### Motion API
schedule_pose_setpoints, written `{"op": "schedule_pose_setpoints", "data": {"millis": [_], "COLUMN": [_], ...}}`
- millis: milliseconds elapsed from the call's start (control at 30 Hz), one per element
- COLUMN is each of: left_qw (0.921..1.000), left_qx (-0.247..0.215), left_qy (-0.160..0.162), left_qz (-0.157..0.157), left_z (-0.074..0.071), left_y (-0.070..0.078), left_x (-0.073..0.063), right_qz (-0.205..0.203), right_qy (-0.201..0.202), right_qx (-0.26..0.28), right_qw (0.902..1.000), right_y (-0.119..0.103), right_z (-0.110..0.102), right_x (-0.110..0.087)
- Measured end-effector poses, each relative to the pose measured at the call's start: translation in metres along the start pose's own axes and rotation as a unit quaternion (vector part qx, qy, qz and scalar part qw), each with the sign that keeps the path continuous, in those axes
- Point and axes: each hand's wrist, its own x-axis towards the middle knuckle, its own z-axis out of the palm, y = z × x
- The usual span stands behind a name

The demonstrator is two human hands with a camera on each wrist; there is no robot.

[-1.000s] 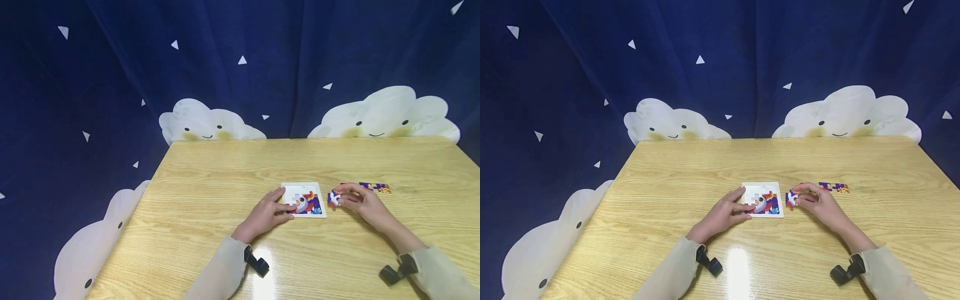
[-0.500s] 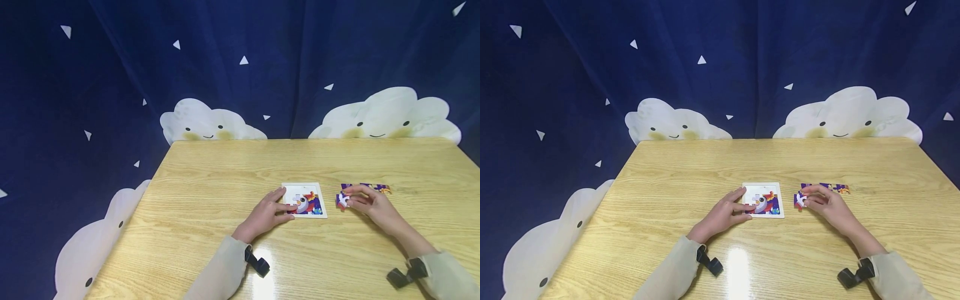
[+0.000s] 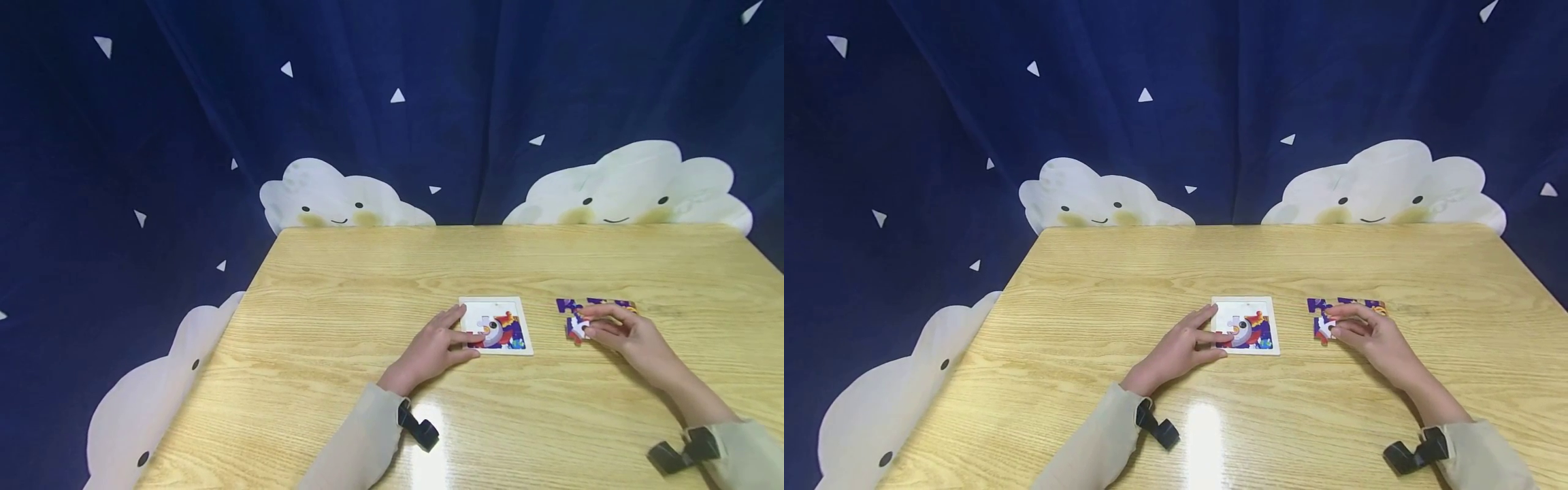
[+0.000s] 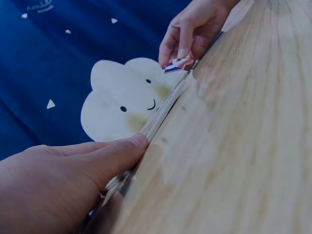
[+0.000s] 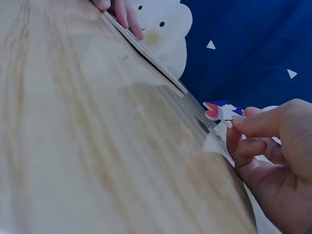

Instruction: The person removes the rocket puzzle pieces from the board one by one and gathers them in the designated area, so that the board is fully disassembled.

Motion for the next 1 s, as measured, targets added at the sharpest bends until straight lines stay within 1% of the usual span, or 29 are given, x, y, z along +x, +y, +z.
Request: {"op": "schedule_pose_setpoints", "data": {"millis": [200,433,533,667,833,1000], "left_qw": [1.0,1.0,1.0,1.0,1.0,1.0], "left_qx": [-0.002,-0.002,0.002,0.002,0.001,-0.004], "left_qy": [-0.001,-0.005,-0.005,-0.003,0.0,-0.002], "left_qz": [0.0,0.0,0.003,0.004,0.003,-0.001], "left_z": [-0.001,0.0,0.0,0.0,0.0,0.0], "left_y": [0.0,0.0,-0.001,-0.001,-0.001,-0.001], "left_x": [-0.001,-0.001,-0.001,-0.001,0.0,0.0], "right_qz": [-0.005,-0.007,-0.019,-0.05,-0.086,-0.105], "right_qy": [-0.003,0.004,0.009,0.019,0.036,0.044], "right_qx": [-0.01,-0.021,-0.03,-0.055,-0.101,-0.129], "right_qw": [0.9999,0.9997,0.9993,0.997,0.9905,0.985], "right_y": [0.0,0.001,0.001,0.001,0.0,0.0], "right_z": [0.001,0.002,0.004,0.008,0.011,0.012], "right_x": [0.001,0.001,0.001,0.001,0.002,0.003]}}
